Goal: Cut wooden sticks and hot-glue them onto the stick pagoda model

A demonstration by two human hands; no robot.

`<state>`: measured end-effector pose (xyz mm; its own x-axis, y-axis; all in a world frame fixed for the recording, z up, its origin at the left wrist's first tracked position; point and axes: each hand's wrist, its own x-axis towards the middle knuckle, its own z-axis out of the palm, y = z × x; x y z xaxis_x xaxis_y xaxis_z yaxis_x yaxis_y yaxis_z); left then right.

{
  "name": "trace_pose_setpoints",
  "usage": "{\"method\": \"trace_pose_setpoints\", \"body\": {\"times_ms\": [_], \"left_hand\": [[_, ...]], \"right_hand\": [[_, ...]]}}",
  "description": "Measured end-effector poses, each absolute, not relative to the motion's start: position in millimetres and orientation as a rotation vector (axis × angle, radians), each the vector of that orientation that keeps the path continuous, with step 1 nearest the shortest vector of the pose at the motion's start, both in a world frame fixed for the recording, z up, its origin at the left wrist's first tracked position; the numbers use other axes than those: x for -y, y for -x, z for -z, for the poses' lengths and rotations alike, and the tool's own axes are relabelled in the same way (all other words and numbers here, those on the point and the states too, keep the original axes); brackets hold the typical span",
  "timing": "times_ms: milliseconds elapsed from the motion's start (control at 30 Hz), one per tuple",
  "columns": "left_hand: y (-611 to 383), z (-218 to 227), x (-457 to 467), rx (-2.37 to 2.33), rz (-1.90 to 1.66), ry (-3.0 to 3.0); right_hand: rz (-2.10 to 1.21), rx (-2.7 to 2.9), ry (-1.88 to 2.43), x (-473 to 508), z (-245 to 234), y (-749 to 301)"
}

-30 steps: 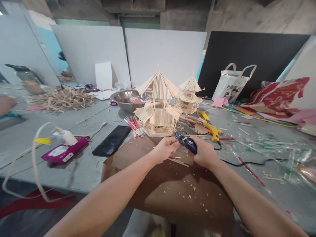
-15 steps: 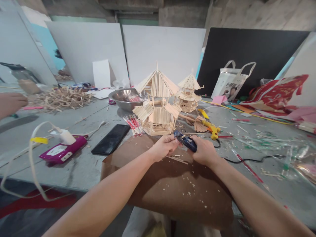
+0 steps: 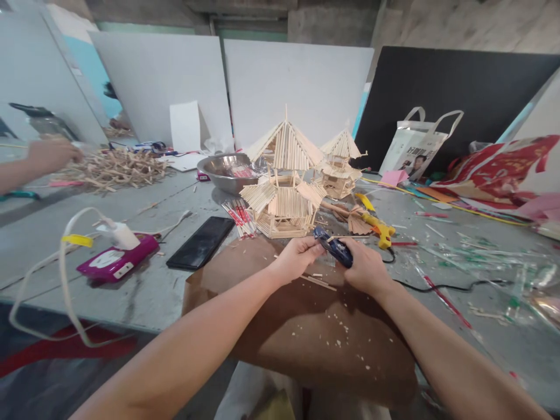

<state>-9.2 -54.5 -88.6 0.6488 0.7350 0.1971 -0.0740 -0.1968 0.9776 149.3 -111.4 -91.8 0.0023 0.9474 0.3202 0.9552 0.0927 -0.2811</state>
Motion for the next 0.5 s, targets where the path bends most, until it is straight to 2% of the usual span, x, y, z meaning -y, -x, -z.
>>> {"method": "trace_pose_setpoints", "body": {"times_ms": [333,500], "left_hand": [[17.8,88.9,48.8,-0.371,-0.424,-1.275],[18.3,88.2,49.7,-0.367,-0.443,-1.295]], "right_hand": [[0.083,2.044,1.829,113.3,93.1,-153.5],[0.093,2.059,1.856,115.0,90.9,-152.6]]}}
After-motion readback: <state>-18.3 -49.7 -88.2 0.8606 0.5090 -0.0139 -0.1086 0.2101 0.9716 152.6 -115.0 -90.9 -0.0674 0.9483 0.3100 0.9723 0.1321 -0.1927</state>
